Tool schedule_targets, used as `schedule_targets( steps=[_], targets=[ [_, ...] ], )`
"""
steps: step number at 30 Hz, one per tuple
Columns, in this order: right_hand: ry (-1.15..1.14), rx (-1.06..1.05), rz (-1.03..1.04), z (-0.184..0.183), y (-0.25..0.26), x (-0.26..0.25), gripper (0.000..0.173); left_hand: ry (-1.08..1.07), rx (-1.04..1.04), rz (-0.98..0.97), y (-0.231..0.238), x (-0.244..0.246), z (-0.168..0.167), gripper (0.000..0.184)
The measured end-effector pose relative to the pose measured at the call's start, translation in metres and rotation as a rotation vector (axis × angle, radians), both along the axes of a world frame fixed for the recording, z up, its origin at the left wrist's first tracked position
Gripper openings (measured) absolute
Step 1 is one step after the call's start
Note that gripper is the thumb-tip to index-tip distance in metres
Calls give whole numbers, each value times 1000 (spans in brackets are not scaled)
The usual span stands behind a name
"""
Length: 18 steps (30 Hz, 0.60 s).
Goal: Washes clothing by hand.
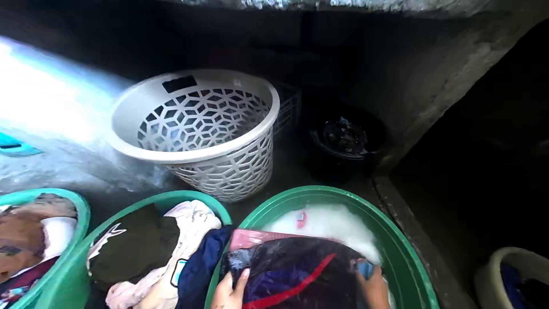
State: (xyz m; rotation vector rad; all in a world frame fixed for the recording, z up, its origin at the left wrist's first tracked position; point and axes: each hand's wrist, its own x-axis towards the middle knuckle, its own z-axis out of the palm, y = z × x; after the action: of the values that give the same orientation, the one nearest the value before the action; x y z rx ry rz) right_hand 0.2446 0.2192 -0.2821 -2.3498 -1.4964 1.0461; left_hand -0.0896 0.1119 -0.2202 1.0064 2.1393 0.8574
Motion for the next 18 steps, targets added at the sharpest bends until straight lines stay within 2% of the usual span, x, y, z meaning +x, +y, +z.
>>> schedule_targets(
  steps=[2,4,6,7,9,12,14,16,18],
  targets=[
    [148,49,97,57,-11,-64,67,-10,25,14,-3,1,3,45],
    [343,57,283,95,-36,-154,62,-35,34,23,-6,2,4,47],
    [413,25,453,94,-47,-222,56,-70,75,102,-9,-4,1,44],
    [369,3,477,85,-41,-234,55,-101,92,161,-10,-11,3,45],
    [266,-24,362,57,-16,-209,56,-114,107,224,-14,-26,10,48],
    [30,52,153,3,20,-99,56,-120,84,302,-15,-31,22,42],
    [-132,-29,147,-15,48,-46,57,-71,70,255,-7,-32,24,40],
    [-157,-99,203,-4,60,-49,58,34,38,106,-5,-31,19,42],
    [67,-9,268,40,30,-115,58,63,-3,-1,-1,-27,15,46]
  ],
)
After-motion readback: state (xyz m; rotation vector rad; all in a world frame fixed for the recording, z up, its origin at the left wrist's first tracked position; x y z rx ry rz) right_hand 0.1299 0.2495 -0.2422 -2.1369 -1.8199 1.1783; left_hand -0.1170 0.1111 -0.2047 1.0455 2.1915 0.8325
